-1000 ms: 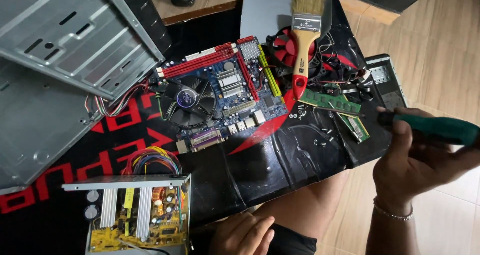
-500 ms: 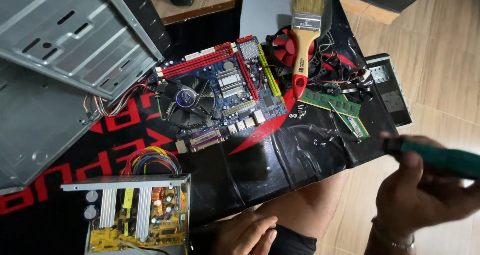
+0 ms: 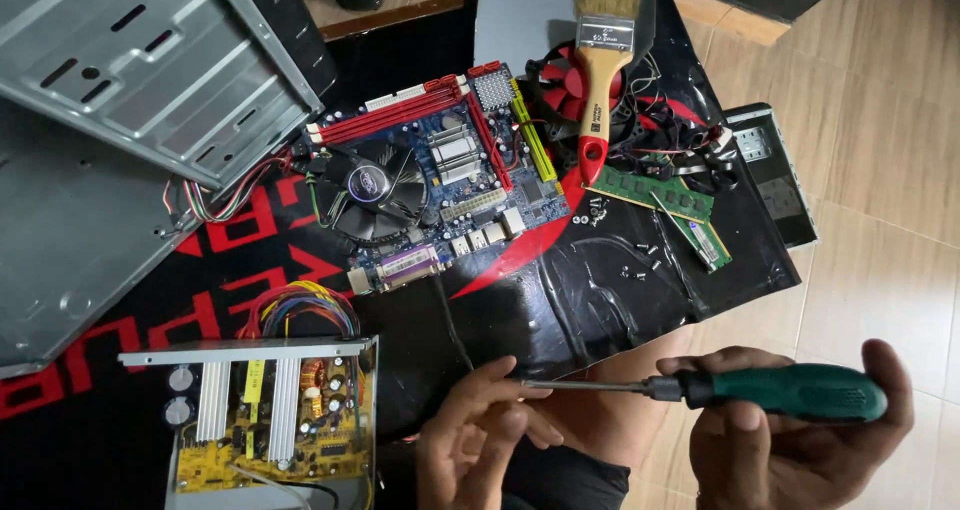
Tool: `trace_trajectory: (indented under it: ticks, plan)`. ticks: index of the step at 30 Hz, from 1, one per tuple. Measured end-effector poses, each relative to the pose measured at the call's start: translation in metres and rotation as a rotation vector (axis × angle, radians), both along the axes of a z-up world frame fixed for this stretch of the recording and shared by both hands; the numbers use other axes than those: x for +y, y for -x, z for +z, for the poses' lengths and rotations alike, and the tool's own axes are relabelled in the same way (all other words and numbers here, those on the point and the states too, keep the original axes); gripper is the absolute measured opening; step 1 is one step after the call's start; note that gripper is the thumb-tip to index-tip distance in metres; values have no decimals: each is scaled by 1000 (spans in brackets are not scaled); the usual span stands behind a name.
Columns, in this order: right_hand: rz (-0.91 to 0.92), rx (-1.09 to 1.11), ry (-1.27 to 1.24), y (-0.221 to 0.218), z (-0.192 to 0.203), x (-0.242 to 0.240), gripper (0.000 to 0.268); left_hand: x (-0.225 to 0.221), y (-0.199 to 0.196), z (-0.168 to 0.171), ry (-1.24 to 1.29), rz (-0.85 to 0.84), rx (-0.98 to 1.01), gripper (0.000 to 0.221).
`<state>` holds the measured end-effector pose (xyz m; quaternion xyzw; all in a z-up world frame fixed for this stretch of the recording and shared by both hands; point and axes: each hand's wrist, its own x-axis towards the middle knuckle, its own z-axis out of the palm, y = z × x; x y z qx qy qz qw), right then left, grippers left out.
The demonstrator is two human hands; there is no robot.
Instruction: Reassembling a computer power supply unit by fitting the internal circuit board into the metal housing and managing cables.
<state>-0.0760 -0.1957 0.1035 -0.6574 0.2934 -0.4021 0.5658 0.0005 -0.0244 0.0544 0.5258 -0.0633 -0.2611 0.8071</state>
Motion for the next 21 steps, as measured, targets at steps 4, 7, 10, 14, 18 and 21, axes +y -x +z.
trace_trajectory:
  ticks: [4,7,10,14,18,21]
  plan:
    - [-5,53,25,-2,3,3,76,2,0,-1,37,22,-52,32]
    - [1,78,31,0,1,3,76,4,4,-6,36,46,29,32]
    - [-39,75,9,3,0,2,79,4,4,-5,76,70,2,25]
    - [-20,84,7,5,-2,1,79,7,3,-11,70,30,-10,24]
    - [29,9,-68,13,-7,-2,83,8,2,-12,78,-6,13,24]
    - [-45,134,-48,10,0,4,84,8,6,-14,146,17,85,23]
